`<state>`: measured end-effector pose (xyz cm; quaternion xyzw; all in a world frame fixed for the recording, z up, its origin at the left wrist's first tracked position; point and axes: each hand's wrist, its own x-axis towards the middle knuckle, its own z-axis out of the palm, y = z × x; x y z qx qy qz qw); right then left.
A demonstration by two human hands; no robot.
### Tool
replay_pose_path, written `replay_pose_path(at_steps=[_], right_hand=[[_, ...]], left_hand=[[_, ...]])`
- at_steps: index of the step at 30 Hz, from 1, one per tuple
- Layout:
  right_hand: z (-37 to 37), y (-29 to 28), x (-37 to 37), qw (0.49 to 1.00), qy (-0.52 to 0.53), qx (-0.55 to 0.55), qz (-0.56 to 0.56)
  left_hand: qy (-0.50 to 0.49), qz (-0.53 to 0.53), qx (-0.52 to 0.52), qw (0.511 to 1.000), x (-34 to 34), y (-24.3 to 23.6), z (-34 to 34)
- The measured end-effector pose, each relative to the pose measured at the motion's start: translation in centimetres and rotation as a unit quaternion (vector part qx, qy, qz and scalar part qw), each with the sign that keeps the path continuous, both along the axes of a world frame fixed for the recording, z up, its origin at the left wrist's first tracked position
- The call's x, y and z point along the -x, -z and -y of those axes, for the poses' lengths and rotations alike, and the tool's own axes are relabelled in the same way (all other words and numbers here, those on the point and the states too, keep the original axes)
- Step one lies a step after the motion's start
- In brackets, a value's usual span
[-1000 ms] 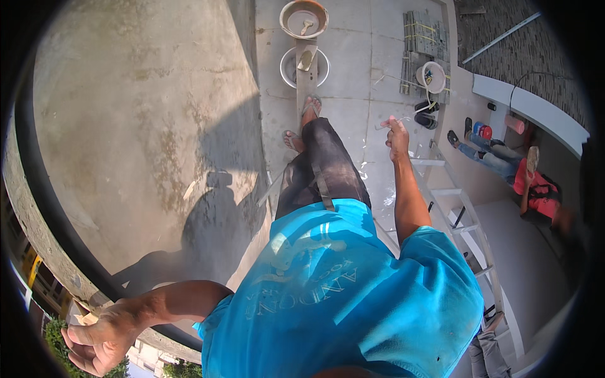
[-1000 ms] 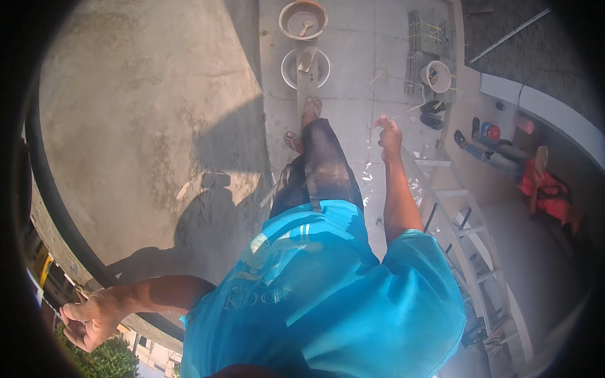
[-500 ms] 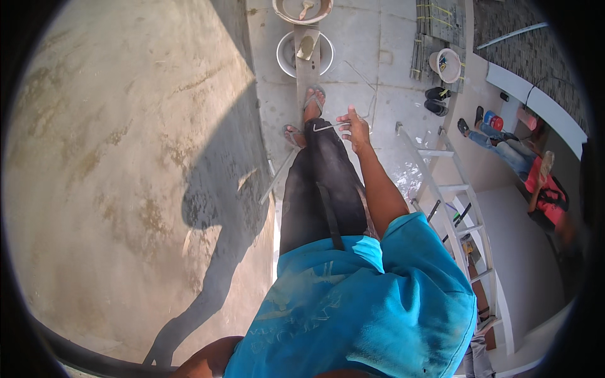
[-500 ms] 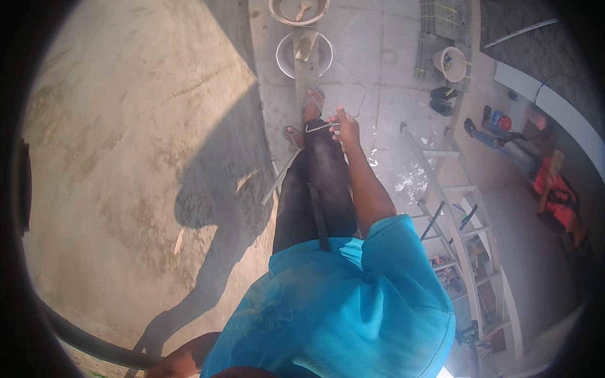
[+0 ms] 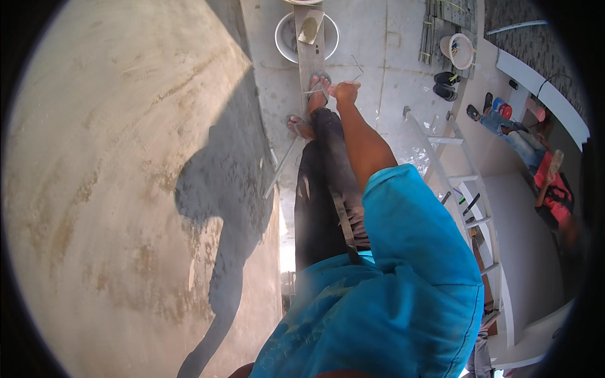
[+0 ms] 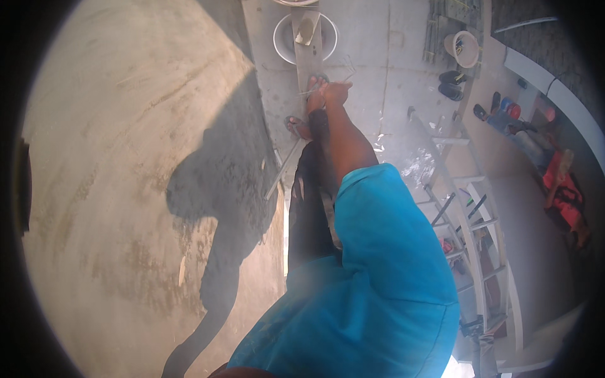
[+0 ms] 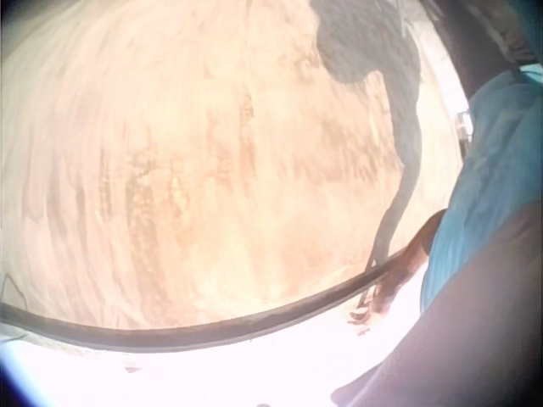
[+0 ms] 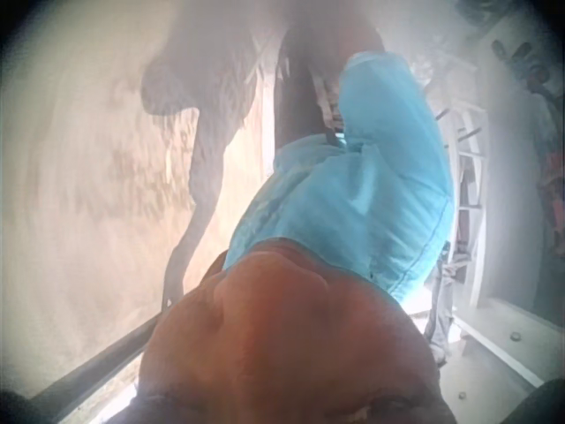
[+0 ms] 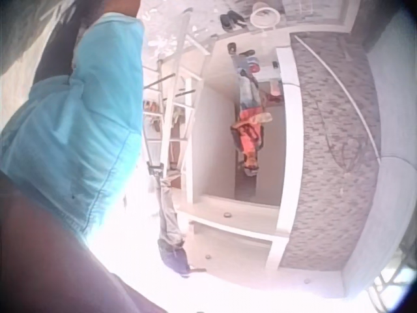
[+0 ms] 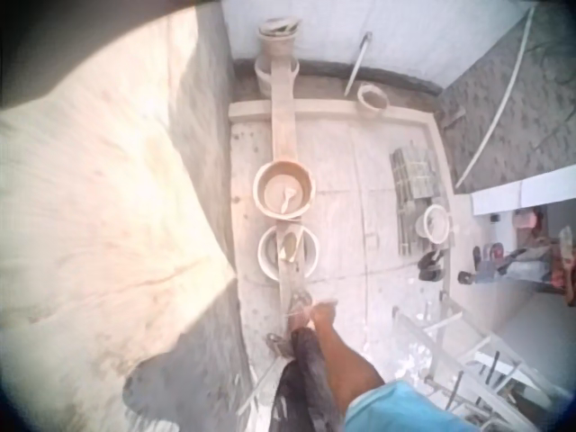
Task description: The person smooths a freshly poured concrete surface on a curved roof using a pink float and a wooden trowel. They repeatedly rub and level the wet concrete, occasionally switching tools and repositioning to reach different sections of the curved surface.
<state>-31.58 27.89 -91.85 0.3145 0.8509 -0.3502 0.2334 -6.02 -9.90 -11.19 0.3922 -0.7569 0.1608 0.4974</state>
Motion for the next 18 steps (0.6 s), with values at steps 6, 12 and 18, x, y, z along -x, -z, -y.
replay_pose_path(at_steps=[6,12,18], right_hand=[[2.1,3.9,1.2,0.979,0.159,0.123,-0.019],[9.0,2.6,2.1,0.889,0.143,0.378,0.216],[11.7,-5.0,-1.9,0.848,-0.007,0.398,0.350]], left_hand=[[0.005,0.029,-0.018,0.999,1.8,3.1,1.2],[0.011,0.046,-0.038,0.998,2.7,5.0,1.6],[0.016,0.023,-0.021,0.999,2.1,3.8,1.2]])
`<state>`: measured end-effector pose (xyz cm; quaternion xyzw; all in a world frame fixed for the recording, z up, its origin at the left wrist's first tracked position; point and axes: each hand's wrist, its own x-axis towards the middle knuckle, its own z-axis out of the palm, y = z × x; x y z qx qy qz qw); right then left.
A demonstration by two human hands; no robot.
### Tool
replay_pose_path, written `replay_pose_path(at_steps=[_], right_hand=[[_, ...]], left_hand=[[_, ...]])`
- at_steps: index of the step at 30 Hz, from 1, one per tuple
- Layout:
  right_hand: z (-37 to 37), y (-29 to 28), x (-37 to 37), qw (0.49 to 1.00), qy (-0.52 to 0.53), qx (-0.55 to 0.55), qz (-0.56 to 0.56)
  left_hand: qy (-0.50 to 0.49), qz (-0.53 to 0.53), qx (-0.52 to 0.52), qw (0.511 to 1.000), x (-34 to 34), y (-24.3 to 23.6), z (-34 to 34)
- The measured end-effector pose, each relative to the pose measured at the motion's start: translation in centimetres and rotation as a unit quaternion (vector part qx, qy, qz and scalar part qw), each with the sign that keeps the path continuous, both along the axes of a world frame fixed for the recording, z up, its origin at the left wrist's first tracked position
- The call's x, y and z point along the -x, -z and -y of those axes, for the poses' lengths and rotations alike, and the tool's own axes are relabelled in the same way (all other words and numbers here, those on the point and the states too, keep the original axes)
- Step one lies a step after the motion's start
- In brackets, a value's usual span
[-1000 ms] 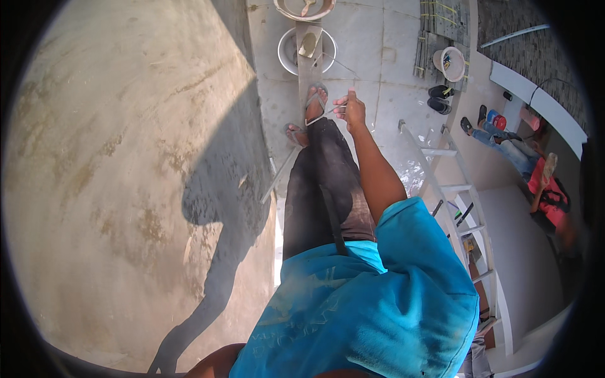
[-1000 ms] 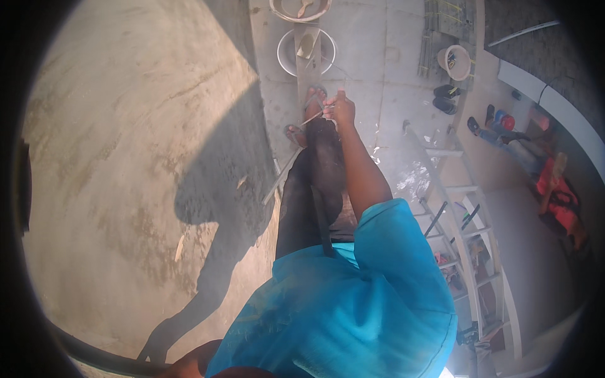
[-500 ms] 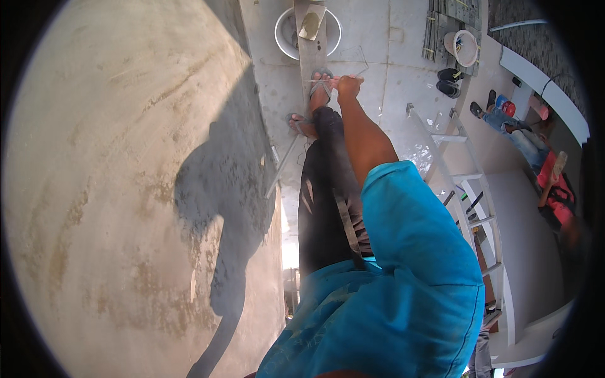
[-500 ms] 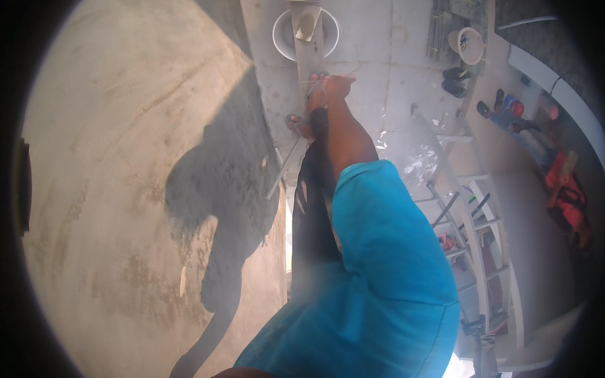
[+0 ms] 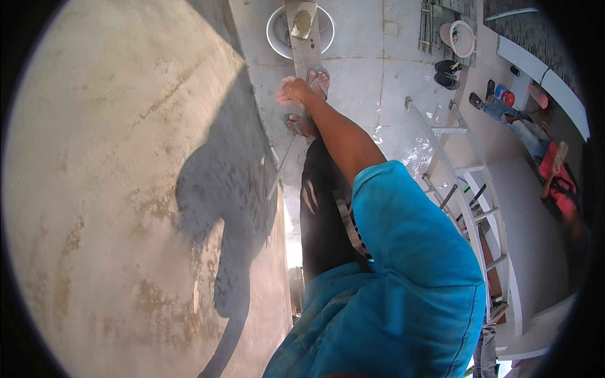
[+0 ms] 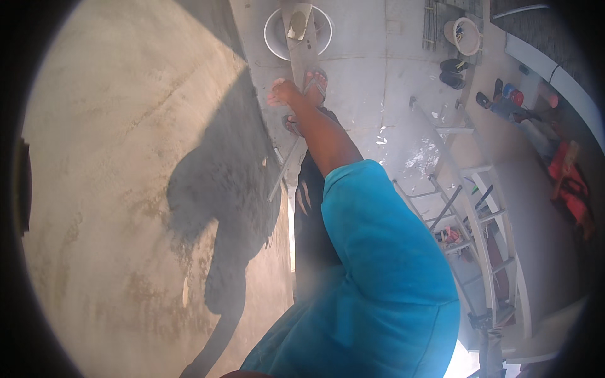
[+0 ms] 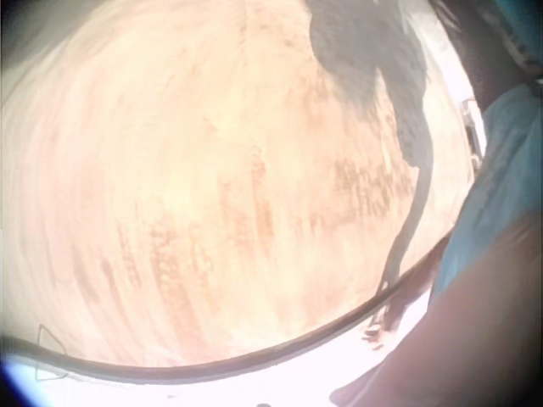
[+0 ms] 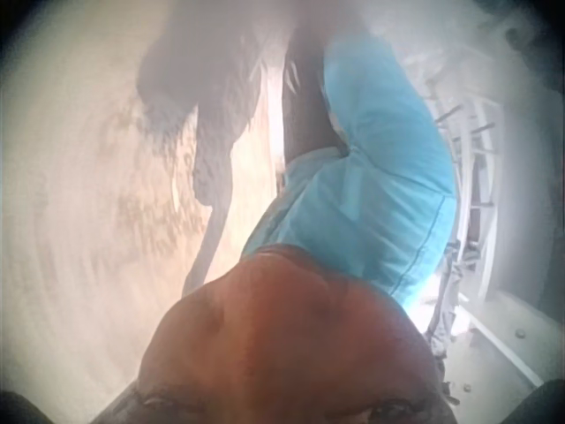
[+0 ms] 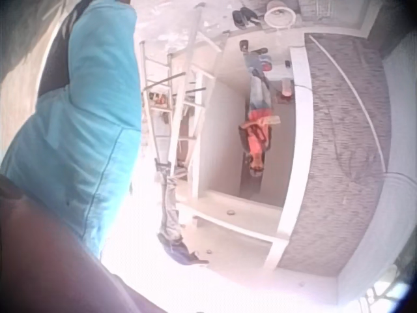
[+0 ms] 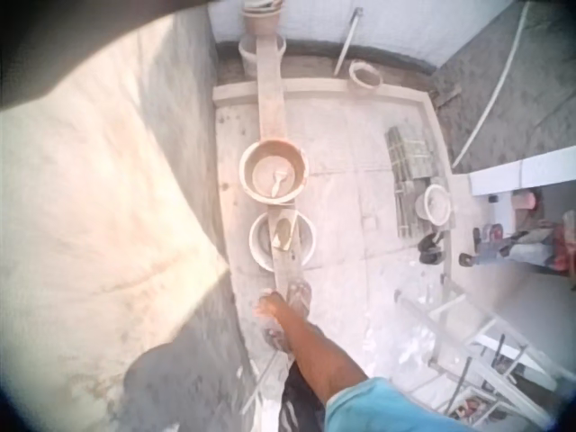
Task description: The person smooths a freshly poured concrete surface on a curved roof using a pink float and a wooden trowel. They repeatedly rub and level the wet concrete, occasionally switching tools and repositioning to reach different sections of the curved surface.
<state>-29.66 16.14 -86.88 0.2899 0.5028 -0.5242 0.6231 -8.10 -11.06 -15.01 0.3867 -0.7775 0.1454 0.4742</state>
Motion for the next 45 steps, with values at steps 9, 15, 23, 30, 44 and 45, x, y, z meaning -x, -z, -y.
replay_pose_path(at_steps=[9,15,23,30,44,45], right_hand=[[-11.5,-14.5,0.3,0.955,-0.214,-0.149,-0.143],[-19.6,-23.1,5.0,0.931,-0.173,-0.205,-0.248],[-22.2,-31.6,8.7,0.917,-0.108,-0.239,-0.302],[-18.5,-31.8,12.6,0.873,-0.226,-0.178,-0.393],[-1.5,-36.4,36.2,0.744,-0.354,-0.067,-0.563],[-0.5,-38.9,36.7,0.755,-0.332,-0.070,-0.562]], left_hand=[[0.006,-0.068,0.067,0.995,-2.0,-4.7,-2.6],[0.033,-0.115,0.131,0.984,-1.4,-7.1,-4.0],[0.035,-0.107,0.146,0.983,0.2,-8.6,-5.3],[-0.057,-0.155,0.169,0.972,2.3,-8.1,-5.9],[-0.279,-0.078,0.184,0.939,4.0,-9.0,-6.5],[-0.289,-0.081,0.176,0.938,4.0,-8.9,-6.7]])
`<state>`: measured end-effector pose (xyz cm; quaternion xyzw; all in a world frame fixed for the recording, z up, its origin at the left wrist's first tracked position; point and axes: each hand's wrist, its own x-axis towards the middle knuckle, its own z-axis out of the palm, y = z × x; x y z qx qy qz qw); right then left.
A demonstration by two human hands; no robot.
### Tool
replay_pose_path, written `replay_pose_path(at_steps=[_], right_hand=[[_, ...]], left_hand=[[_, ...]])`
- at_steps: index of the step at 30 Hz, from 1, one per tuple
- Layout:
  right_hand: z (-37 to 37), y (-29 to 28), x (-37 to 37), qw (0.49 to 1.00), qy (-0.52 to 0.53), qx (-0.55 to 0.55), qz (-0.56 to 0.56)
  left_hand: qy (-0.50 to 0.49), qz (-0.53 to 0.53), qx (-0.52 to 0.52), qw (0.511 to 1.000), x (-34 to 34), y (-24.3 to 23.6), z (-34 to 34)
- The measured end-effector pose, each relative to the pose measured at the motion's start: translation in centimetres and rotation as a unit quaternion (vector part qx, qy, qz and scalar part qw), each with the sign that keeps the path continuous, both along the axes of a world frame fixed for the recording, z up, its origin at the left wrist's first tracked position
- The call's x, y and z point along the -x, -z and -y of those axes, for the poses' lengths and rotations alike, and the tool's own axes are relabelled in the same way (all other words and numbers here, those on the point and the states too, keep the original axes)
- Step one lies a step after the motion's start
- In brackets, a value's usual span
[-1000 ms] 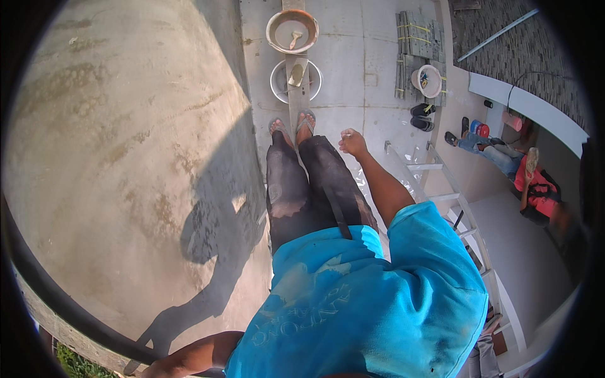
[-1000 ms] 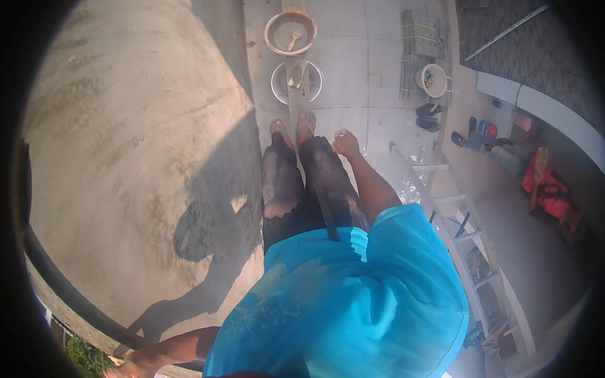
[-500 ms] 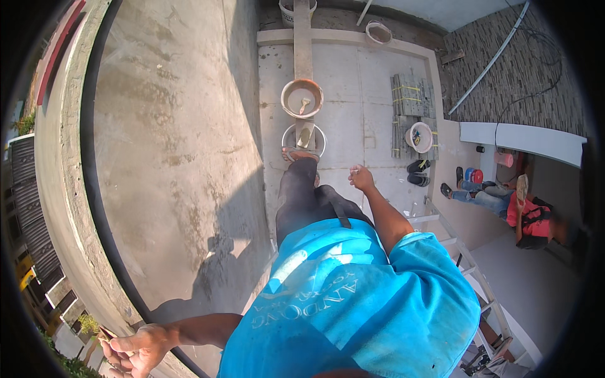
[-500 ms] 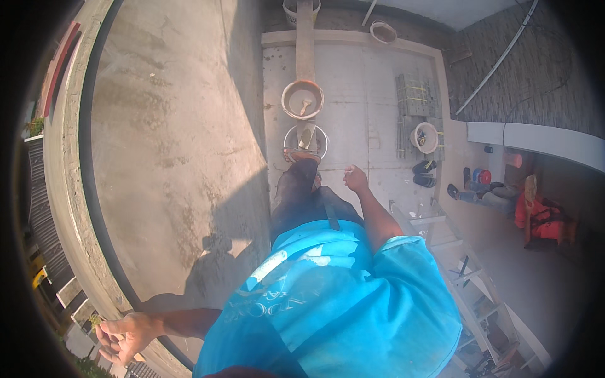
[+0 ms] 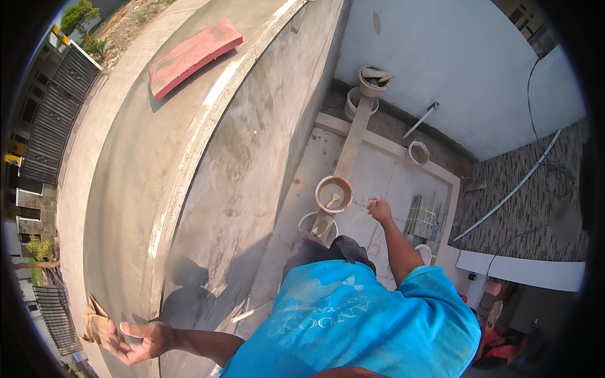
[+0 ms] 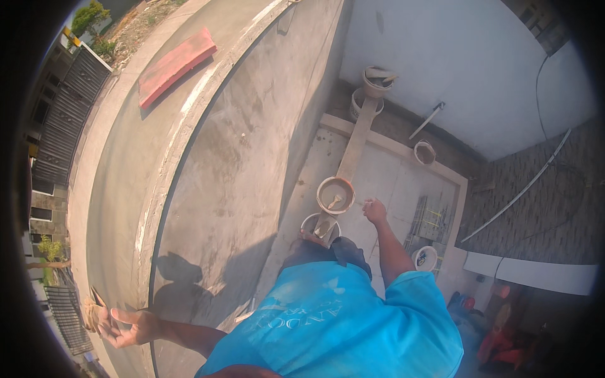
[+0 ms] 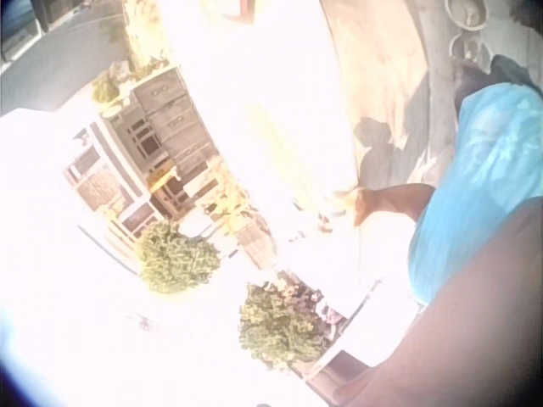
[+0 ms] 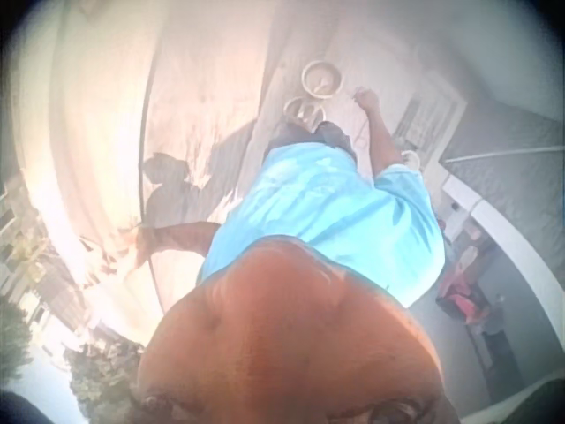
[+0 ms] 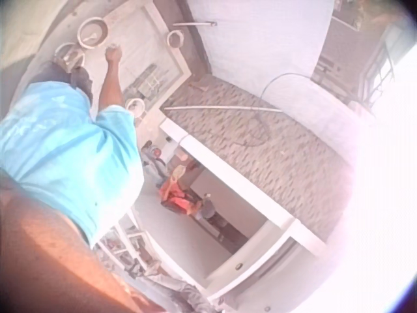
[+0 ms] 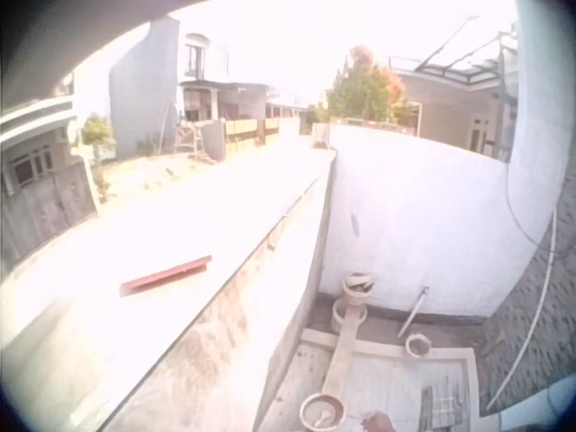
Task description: The person smooths a freshly poured concrete surface on a curved roof using a pink float and a wooden trowel. They repeatedly rub and level the wet concrete, occasionally switching tools and repositioning to reach different sections of the curved surface.
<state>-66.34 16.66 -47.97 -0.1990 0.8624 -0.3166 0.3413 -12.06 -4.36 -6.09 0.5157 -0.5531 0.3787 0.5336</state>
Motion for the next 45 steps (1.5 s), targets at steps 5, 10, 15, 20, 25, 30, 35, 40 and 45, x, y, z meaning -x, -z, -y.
replay_pose_path(at_steps=[5,10,15,20,25,30,35,40,45], right_hand=[[0.5,-2.2,1.5,0.996,0.073,0.000,0.051],[-1.7,-0.3,3.2,0.988,0.086,-0.104,0.077],[0.2,1.4,9.7,0.987,-0.075,-0.103,-0.101],[18.5,-17.4,12.5,0.991,-0.052,0.123,0.011],[35.6,-32.6,16.0,0.868,-0.091,0.456,0.171],[45.0,-39.8,18.9,0.805,-0.129,0.487,0.313],[46.6,-40.6,19.3,0.762,-0.182,0.497,0.372],[48.0,-41.6,18.3,0.750,-0.225,0.566,0.257],[48.0,-43.8,16.0,0.679,-0.212,0.613,0.343]], left_hand=[[0.008,-0.045,0.004,0.999,0.6,-0.3,-0.2],[0.077,-0.060,-0.026,0.995,-3.7,4.3,-0.4],[0.071,0.022,0.063,0.995,-4.1,4.2,0.5],[0.008,-0.006,0.216,0.976,0.2,3.4,1.4],[0.135,-0.052,0.228,0.963,19.8,1.0,4.6],[0.319,0.095,-0.079,0.940,43.4,-2.1,14.0],[0.278,0.010,-0.146,0.949,52.3,-3.4,22.8],[0.139,0.049,-0.181,0.972,54.7,-3.0,25.3],[0.128,0.083,-0.187,0.970,55.2,-3.1,25.6]])
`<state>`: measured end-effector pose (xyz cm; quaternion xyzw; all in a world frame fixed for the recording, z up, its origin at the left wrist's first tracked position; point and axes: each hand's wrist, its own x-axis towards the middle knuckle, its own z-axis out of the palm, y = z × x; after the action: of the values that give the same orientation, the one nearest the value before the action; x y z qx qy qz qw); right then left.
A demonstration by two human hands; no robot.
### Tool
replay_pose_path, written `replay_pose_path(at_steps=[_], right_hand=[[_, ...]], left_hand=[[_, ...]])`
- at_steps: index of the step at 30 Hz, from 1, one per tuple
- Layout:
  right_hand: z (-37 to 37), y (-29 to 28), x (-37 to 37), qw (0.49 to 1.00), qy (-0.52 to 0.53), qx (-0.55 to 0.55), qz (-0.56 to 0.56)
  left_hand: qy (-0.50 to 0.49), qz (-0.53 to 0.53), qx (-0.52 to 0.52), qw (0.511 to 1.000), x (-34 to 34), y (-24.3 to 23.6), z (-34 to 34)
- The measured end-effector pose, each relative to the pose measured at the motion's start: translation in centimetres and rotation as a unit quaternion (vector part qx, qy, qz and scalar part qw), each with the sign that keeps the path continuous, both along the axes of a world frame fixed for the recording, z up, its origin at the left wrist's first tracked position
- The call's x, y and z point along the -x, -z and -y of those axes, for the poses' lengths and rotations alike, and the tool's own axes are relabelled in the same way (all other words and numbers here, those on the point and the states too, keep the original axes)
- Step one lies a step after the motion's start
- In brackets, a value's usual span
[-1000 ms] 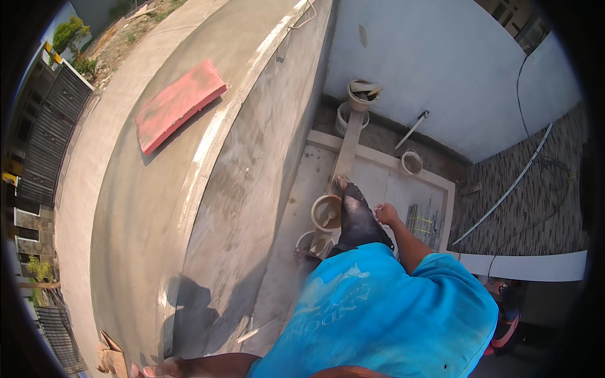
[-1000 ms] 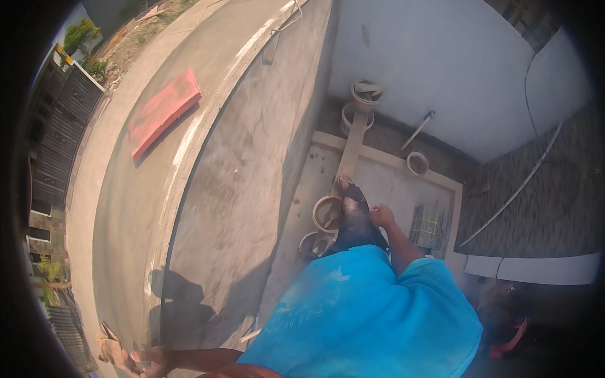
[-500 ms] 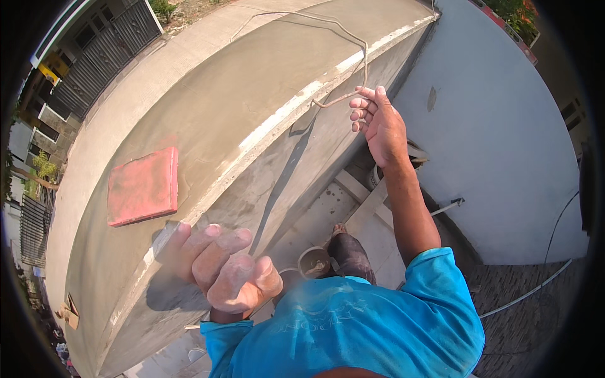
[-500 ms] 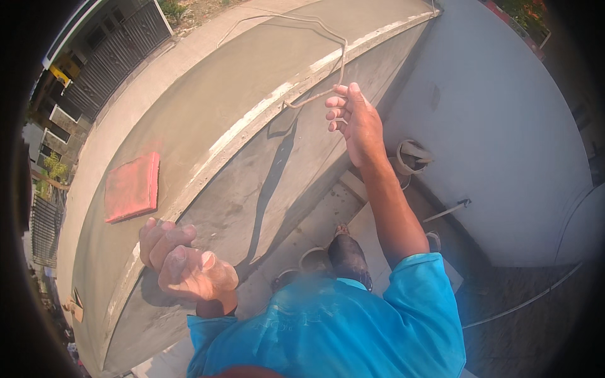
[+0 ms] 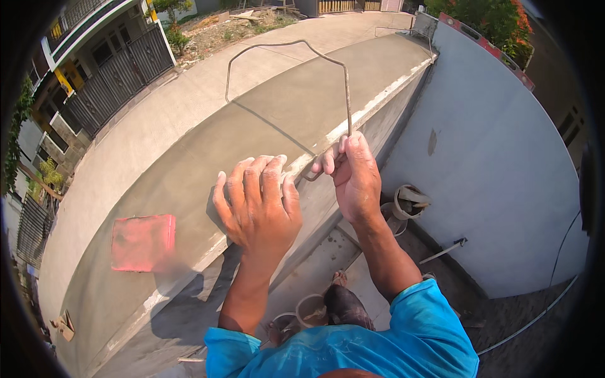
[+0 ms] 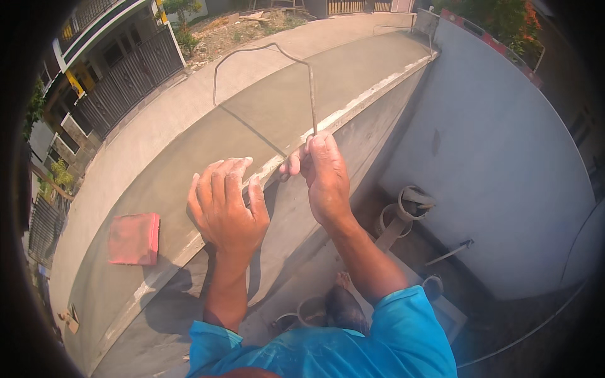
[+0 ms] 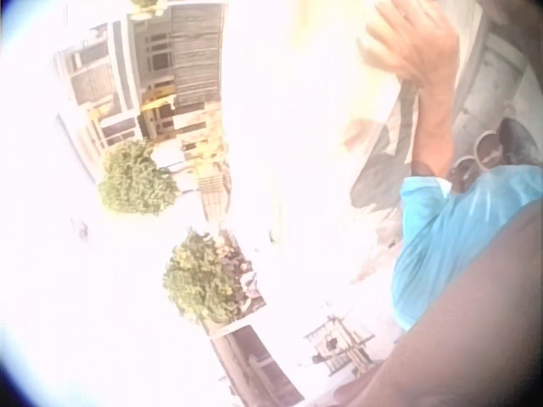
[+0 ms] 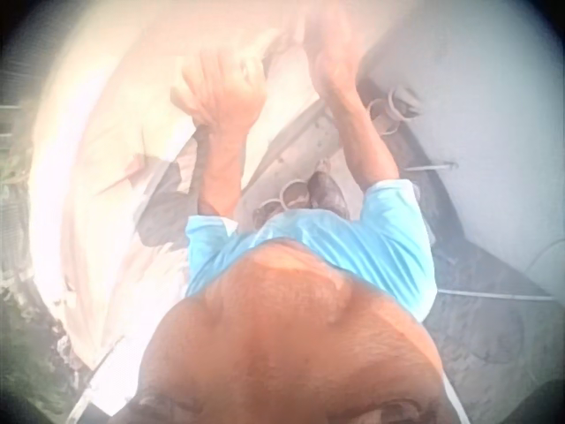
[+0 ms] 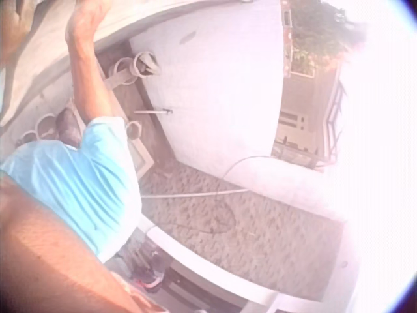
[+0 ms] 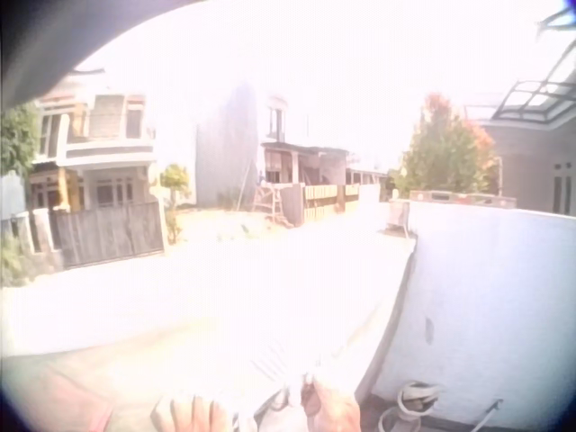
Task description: The person smooths a freshly poured concrete surface on a curved roof using a pink float and a wooden trowel. They repeatedly rub and level the wet concrete, occasionally switching tools and repositioning to reach different sections of the curved surface.
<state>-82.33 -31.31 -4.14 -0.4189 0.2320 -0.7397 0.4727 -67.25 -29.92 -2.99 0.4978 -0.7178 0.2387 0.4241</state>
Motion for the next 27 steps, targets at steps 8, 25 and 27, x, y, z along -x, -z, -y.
replay_pose_path(at_steps=[8,25,27], right_hand=[[0.4,-0.6,-2.1,0.997,-0.023,-0.038,-0.059],[1.7,-2.2,-1.7,0.997,0.031,-0.021,-0.065],[1.6,-3.1,-1.9,0.997,0.030,-0.033,-0.062]], left_hand=[[0.013,-0.015,0.079,0.997,0.2,0.5,1.3],[-0.060,0.053,0.091,0.993,1.0,0.7,1.9],[-0.063,0.054,0.090,0.993,0.8,0.8,2.0]])
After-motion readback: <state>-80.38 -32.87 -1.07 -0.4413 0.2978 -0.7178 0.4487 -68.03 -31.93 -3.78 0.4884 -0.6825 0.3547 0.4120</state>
